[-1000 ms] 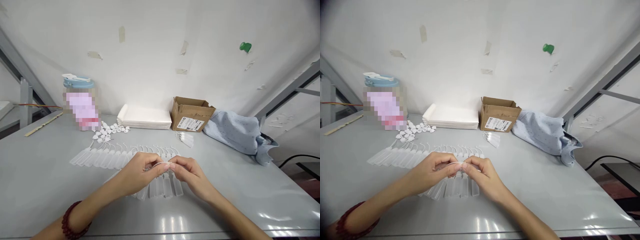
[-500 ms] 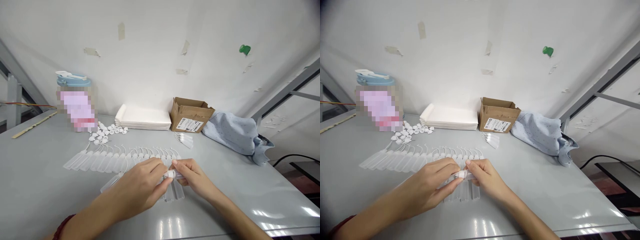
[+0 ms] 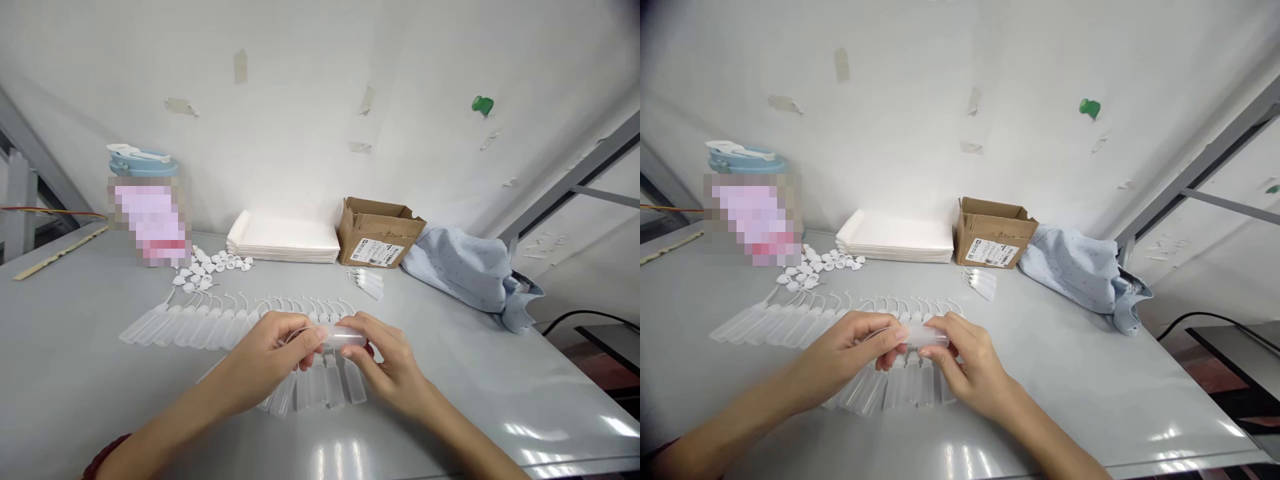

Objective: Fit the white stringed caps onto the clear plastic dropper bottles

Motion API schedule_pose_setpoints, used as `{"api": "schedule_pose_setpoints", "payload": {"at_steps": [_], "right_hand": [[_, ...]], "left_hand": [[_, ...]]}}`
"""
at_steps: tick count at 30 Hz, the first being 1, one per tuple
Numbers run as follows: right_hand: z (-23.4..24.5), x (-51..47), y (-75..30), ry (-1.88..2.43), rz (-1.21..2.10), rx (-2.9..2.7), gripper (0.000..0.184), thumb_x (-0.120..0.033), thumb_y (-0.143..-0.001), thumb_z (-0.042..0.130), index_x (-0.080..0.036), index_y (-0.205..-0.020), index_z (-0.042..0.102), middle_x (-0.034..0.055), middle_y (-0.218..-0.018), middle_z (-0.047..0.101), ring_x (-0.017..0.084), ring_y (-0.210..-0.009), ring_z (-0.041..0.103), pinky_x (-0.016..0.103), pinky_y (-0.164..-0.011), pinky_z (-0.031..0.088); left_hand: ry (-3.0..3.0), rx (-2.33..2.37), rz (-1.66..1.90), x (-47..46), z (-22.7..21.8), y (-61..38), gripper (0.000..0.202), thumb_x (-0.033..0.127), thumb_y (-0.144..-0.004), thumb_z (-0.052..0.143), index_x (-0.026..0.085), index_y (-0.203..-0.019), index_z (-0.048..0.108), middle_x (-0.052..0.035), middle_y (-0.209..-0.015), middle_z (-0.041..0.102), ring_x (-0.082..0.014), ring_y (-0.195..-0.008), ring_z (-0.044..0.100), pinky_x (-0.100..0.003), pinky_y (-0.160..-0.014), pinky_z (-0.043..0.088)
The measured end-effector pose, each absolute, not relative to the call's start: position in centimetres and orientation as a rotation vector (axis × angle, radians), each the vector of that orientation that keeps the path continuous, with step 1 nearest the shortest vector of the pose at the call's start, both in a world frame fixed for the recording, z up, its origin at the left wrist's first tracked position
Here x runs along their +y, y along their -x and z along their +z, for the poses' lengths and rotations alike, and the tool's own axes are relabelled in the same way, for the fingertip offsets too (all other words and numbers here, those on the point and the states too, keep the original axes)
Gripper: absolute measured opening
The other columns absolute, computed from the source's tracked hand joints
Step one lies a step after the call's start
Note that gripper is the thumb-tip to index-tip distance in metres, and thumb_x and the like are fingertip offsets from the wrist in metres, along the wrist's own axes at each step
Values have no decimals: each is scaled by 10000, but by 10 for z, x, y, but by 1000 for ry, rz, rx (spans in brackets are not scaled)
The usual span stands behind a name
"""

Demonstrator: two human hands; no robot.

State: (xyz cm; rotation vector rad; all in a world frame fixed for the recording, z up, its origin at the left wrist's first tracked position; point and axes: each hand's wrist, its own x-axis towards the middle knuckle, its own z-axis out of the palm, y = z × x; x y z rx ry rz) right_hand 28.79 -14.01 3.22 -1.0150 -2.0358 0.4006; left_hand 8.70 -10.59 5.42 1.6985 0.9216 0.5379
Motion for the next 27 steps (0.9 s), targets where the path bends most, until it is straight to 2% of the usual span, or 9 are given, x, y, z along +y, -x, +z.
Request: {"api": "schedule_pose_setpoints", "payload": {"at_steps": [5, 11, 15, 18, 21, 24, 27], "right_hand": [[38, -140, -289, 1124, 751, -1904, 190, -296, -907, 500, -153, -879, 621, -11, -665, 517, 95, -563, 414, 223, -514, 320], [35, -136, -292, 1164, 1122, -1670, 285, -404, -877, 531, -147, -802, 629, -29, -606, 439, 85, -547, 352, 232, -511, 266], [35, -135, -292, 1130, 1240, -1584, 332, -448, -868, 537, -141, -785, 631, -54, -552, 345, 70, -503, 273, 225, -479, 228], [38, -138, -288, 1157, 1109, -1663, 323, -425, -893, 504, -147, -802, 642, -26, -596, 452, 84, -533, 355, 228, -501, 285], [38, -142, -284, 1194, 807, -1819, 241, -348, -906, 497, -162, -897, 650, 20, -720, 588, 110, -594, 454, 236, -535, 360], [34, -144, -283, 1113, 474, -1931, 189, -254, -901, 510, -166, -1037, 607, 26, -738, 605, 112, -569, 464, 228, -498, 380], [27, -143, -285, 977, 229, -2013, 227, -169, -896, 505, -165, -1116, 560, 24, -724, 580, 119, -576, 467, 229, -497, 393]], "left_hand": [[-1917, 934, 602, -109, 47, -89, 393, 406, -916, 406, 176, -626, 539, 14, -613, 545, -124, -610, 503, -234, -568, 386], [-2416, 731, 986, -108, 33, -92, 229, 184, -933, 393, 162, -754, 533, -12, -678, 525, -131, -632, 458, -255, -579, 361], [-2424, 730, 1031, -107, 32, -93, 171, 189, -932, 412, 167, -813, 533, -13, -704, 529, -134, -645, 460, -256, -592, 368], [-2256, 857, 873, -107, 36, -93, 266, 276, -950, 373, 181, -754, 527, 5, -678, 536, -124, -618, 484, -248, -593, 379], [-2125, 922, 752, -105, 39, -94, 402, 333, -961, 303, 180, -653, 512, 10, -638, 560, -128, -619, 521, -251, -616, 393], [-2021, 972, 675, -104, 42, -95, 452, 398, -948, 303, 178, -619, 521, 10, -610, 572, -131, -591, 525, -251, -600, 398], [-1925, 968, 623, -105, 44, -95, 455, 439, -937, 314, 178, -631, 527, 9, -626, 573, -140, -629, 551, -248, -611, 412]]}}
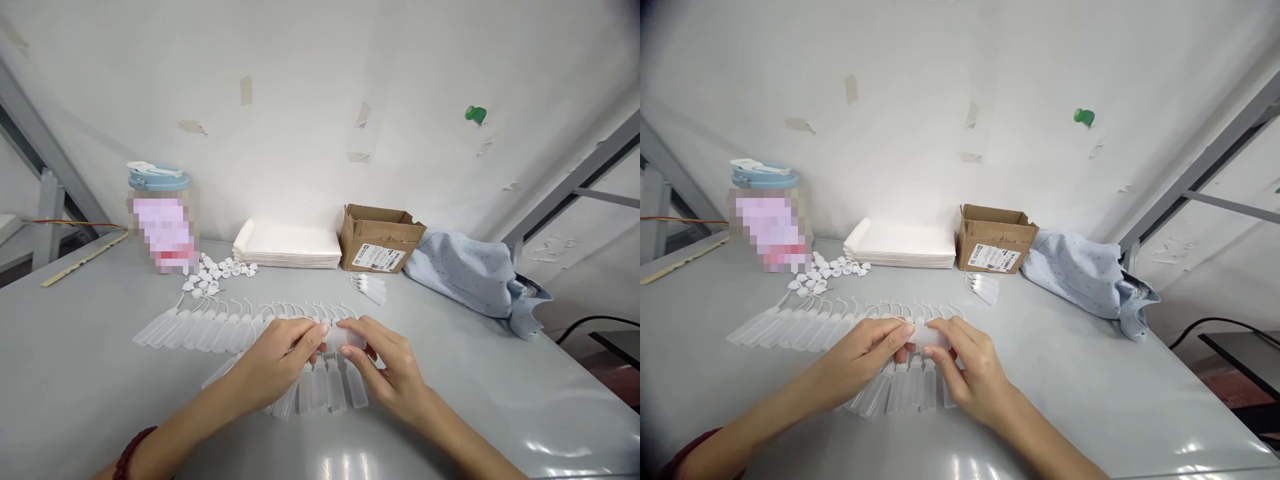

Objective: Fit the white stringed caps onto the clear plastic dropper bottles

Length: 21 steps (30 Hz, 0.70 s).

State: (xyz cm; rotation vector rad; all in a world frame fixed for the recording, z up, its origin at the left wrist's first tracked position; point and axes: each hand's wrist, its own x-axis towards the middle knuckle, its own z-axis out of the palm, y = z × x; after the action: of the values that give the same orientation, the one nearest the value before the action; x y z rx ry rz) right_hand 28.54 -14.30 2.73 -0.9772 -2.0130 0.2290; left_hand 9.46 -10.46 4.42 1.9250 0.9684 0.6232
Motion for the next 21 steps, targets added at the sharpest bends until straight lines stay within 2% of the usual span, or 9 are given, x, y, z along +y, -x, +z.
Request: {"api": "schedule_pose_setpoints", "payload": {"at_steps": [3, 6, 9, 13, 18, 21], "right_hand": [[24, -142, -287, 924, 119, -2065, 256, -161, -899, 497, -160, -1152, 538, 25, -717, 560, 130, -589, 473, 239, -506, 401], [25, -143, -286, 936, 156, -2086, 242, -187, -909, 483, -152, -1138, 554, 26, -712, 563, 128, -582, 478, 238, -501, 397], [31, -144, -285, 1028, 372, -2038, 218, -243, -918, 479, -151, -1071, 605, 16, -684, 572, 120, -564, 473, 237, -517, 393], [38, -143, -286, 1144, 756, -1908, 264, -347, -912, 485, -175, -888, 683, 9, -680, 583, 116, -578, 462, 238, -544, 366], [38, -140, -286, 1205, 1111, -1691, 284, -424, -851, 561, -178, -808, 697, -37, -569, 426, 84, -515, 297, 227, -486, 263], [38, -138, -285, 1231, 1163, -1620, 293, -442, -813, 602, -169, -766, 698, -41, -547, 394, 84, -516, 283, 233, -489, 253]], "left_hand": [[-1884, 943, 612, -105, 45, -94, 430, 447, -923, 355, 176, -632, 518, 12, -628, 546, -145, -672, 558, -246, -634, 416], [-1907, 933, 617, -106, 44, -93, 415, 425, -922, 373, 173, -623, 508, 17, -611, 523, -129, -626, 518, -240, -602, 394], [-1990, 922, 642, -107, 42, -93, 411, 391, -934, 363, 170, -618, 507, 18, -598, 517, -120, -594, 488, -242, -579, 370], [-2160, 865, 718, -106, 37, -93, 389, 320, -948, 366, 165, -631, 528, 6, -614, 528, -120, -596, 486, -256, -592, 372], [-2354, 707, 935, -103, 26, -94, 323, 217, -942, 392, 162, -668, 552, -22, -645, 540, -143, -659, 496, -265, -611, 391], [-2394, 692, 957, -100, 27, -96, 298, 211, -933, 412, 157, -693, 580, -21, -635, 546, -140, -642, 496, -258, -604, 397]]}}
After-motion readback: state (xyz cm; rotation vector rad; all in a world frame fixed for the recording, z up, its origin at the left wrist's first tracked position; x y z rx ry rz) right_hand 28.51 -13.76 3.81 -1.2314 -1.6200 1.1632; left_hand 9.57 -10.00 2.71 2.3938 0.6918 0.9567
